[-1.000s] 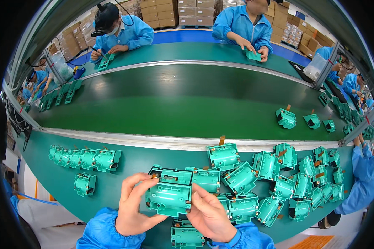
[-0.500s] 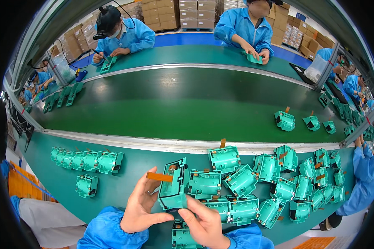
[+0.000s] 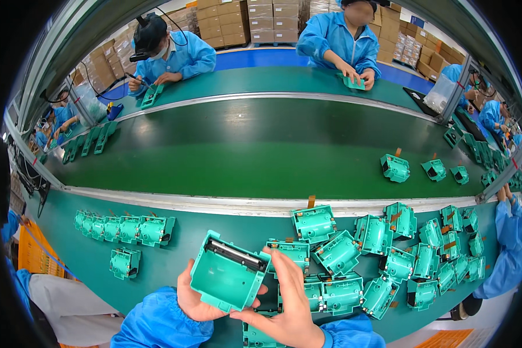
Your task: The person assembles green plastic electronic housings by hand on a factory assembly line, fitting plastic parts and circuit boards together.
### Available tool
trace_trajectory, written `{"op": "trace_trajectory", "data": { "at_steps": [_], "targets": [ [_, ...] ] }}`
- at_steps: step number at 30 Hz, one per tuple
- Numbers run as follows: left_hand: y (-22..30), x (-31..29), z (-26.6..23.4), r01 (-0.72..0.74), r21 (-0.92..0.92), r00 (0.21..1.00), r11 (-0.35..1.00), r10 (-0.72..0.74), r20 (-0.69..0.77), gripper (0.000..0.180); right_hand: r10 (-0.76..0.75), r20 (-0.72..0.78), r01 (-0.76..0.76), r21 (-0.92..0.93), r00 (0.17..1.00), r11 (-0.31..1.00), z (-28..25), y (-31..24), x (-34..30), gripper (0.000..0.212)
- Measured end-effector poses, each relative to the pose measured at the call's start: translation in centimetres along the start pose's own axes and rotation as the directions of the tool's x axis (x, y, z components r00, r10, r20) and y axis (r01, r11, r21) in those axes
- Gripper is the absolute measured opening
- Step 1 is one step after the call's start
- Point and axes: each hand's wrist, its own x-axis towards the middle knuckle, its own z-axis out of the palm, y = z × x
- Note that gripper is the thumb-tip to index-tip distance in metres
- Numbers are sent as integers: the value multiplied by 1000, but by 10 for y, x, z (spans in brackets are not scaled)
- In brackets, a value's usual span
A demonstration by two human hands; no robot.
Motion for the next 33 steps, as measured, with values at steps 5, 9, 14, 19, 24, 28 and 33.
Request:
{"op": "trace_trajectory", "data": {
  "at_steps": [5, 9, 14, 19, 24, 28, 33],
  "targets": [
    [-5, 1, 3, -54, 50, 998, 997, 56, -38, 84, -19, -14, 21, 159, 1000, 987, 2, 4, -6, 99],
    [-5, 1, -5, -19, -39, 1000, 999, 18, -15, 80, -18, 2, 18, 169, 1000, 985, 1, 4, -5, 98],
    [-1, -6, 16, -158, -21, 985, 987, 157, -67, 77, -6, -50, 14, 159, 999, 987, 2, 1, 0, 98],
    [21, -52, 17, 41, 961, 726, -272, 670, 158, 59, 1, -103, 18, 187, 995, 982, -2, -1, -2, 70],
    [14, -88, -27, 623, 642, 466, -447, 871, 155, 59, -7, -92, 22, 169, 996, 985, 4, -9, -4, 53],
    [22, -96, -47, 804, 476, 320, -356, 934, 158, 66, -33, -105, 51, 176, 994, 983, -3, -6, 0, 46],
    [13, -78, -17, 530, 696, 441, -484, 859, 262, 74, -42, -243, 93, 205, 969, 974, -8, -8, 7, 40]
  ]
}}
